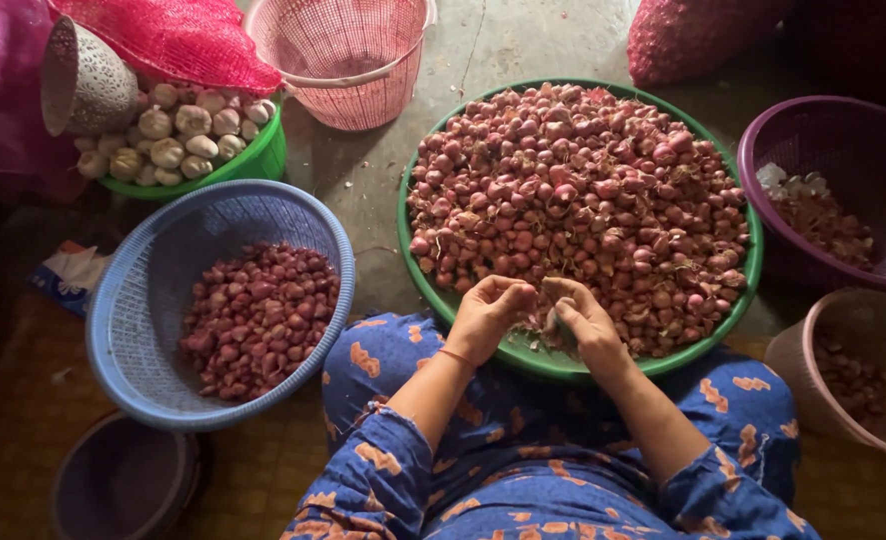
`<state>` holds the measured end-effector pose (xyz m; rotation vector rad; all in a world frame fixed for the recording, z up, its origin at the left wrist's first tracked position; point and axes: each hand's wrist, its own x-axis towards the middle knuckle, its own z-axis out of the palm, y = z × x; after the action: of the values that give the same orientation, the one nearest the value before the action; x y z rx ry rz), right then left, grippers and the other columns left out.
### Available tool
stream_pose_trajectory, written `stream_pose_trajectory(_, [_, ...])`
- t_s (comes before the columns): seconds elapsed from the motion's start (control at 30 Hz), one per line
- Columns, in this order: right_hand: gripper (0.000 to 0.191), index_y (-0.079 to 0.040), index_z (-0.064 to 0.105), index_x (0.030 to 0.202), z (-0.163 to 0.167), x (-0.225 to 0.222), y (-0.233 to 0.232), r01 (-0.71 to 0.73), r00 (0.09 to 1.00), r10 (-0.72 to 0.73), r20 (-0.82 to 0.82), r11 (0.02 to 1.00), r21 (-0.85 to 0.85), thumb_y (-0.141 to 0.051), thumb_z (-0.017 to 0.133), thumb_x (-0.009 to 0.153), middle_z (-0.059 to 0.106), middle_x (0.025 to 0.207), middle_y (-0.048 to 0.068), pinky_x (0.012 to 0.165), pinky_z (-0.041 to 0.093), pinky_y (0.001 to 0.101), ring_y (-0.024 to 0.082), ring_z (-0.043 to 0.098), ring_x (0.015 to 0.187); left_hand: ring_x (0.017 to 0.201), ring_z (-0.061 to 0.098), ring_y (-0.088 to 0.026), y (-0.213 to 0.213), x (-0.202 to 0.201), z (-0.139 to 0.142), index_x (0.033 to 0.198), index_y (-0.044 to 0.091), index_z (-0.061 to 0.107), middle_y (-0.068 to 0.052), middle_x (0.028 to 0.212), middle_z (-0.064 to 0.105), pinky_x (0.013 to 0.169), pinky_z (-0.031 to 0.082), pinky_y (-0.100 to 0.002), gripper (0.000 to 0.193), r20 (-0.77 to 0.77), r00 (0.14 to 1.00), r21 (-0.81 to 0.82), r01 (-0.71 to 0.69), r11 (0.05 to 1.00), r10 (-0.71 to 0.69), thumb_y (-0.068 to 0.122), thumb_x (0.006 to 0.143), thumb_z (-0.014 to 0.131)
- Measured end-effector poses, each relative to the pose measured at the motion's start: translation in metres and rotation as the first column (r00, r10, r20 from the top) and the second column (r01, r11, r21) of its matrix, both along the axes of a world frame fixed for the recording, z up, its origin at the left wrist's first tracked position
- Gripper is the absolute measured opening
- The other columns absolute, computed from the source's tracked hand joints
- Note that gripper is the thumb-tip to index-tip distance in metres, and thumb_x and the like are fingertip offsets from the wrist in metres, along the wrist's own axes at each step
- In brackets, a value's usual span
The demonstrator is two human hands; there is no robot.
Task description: The person sits on the floor in front of a large green tray of shallots, peeling off the dry outer skins and roots from each shallot by hand. Peeled shallots are placed into a blue basket beside them, while skins and trimmings collect on the tray and in a separate bowl.
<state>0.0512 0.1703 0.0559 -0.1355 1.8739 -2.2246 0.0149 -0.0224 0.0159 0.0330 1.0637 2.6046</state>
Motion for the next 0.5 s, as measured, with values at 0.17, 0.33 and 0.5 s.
stream_pose_trajectory(0.17, [0.033,-0.004,0.053,0.137,-0.0039,0.0017,-0.0096,-0.011,0.997,0.015,-0.08,0.999,0.048,-0.011,0.046,0.106,0.062,0.086,0.003,0.065,0.046,0.023,0.009,0.054,0.073,0.085,0.073,-0.019,0.0016,0.001,-0.0047,0.106,-0.003,0.066,-0.013,0.097,0.075,0.078,0.062,-0.033,0.021,-0.054,0.999,-0.042,0.002,0.999,-0.004,0.013,0.096,0.076])
stream_pose_trajectory(0.33, [0.035,-0.004,0.056,0.139,-0.0014,0.0015,-0.0064,0.011,1.0,-0.011,-0.006,1.0,-0.003,-0.013,0.045,0.107,0.061,0.083,0.004,0.064,0.044,0.0248,0.011,0.052,0.07,0.088,0.073,-0.018,0.0014,0.0017,-0.0034,0.106,-0.002,0.066,-0.012,0.099,0.075,0.079,0.061,-0.032,0.019,-0.059,0.998,-0.097,-0.017,0.995,0.011,0.012,0.096,0.075])
stream_pose_trajectory(0.5, [0.036,-0.007,0.052,0.141,0.0006,0.0035,-0.0035,-0.029,1.0,0.029,-0.001,0.999,0.012,-0.015,0.043,0.107,0.061,0.082,0.004,0.064,0.046,0.0247,0.01,0.053,0.07,0.089,0.072,-0.018,0.0009,0.0019,0.0017,0.111,-0.002,0.067,-0.012,0.102,0.075,0.079,0.061,-0.031,0.019,-0.087,0.996,-0.033,0.002,0.999,-0.005,0.011,0.098,0.072])
